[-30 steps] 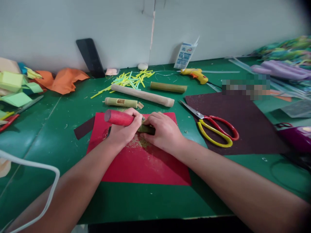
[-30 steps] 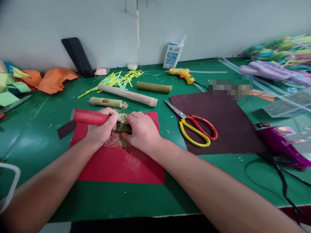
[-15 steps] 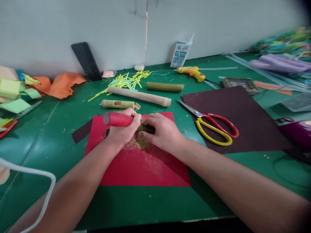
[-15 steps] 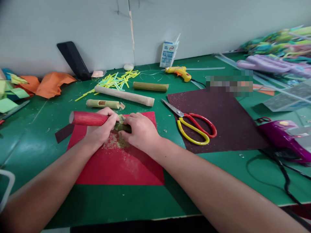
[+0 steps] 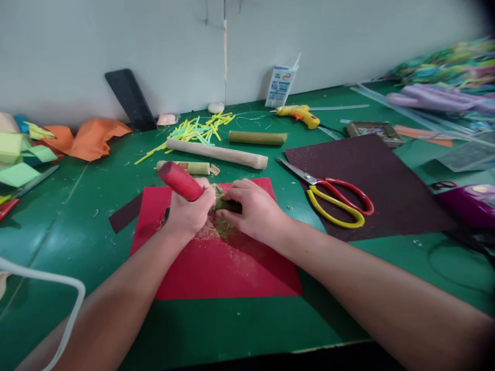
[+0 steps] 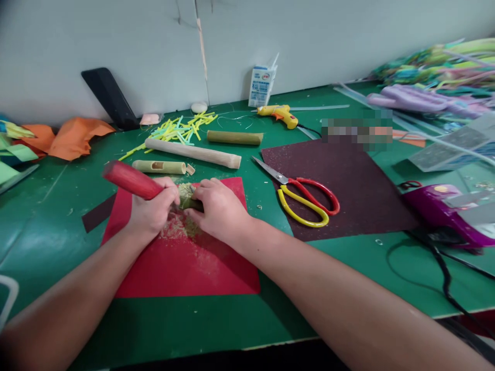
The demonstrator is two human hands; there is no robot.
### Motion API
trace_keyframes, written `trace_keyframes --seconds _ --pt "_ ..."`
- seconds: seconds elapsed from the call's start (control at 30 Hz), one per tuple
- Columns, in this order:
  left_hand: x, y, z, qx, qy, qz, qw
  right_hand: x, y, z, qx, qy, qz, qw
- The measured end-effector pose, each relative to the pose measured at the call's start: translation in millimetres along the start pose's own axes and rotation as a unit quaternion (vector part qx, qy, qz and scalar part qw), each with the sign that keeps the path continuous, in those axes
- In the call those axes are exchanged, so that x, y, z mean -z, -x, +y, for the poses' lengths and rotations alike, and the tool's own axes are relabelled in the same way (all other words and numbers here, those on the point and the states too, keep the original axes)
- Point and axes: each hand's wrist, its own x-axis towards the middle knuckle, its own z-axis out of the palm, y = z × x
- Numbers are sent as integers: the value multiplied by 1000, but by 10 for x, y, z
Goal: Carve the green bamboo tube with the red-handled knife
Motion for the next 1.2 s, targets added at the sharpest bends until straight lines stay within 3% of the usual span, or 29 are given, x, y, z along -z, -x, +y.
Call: trace_keyframes --seconds 0.1,0.23,0.4,0.57,0.67,0.83,0.97,1.2 --pt "2 0 -7 25 13 27 999 -6 4 14 14 18 7 1000" --pt "20 5 44 36 33 -31 998 22 5 27 46 48 -2 998" --pt "114 24 172 47 62 -44 996 59 -20 31 86 61 -26 994" --pt "220 88 111 32 40 -91 995 57 -40 32 95 63 -27 993" --pt "219 116 47 18 21 -83 996 70 -28 21 80 52 6 995" --pt "173 91 54 4 32 -58 998 80 24 -8 99 28 131 986" --pt "161 86 90 11 45 -91 995 18 58 -79 134 -21 133 982" --pt "169 73 154 -32 4 -142 989 -133 35 -189 112 -85 149 979"
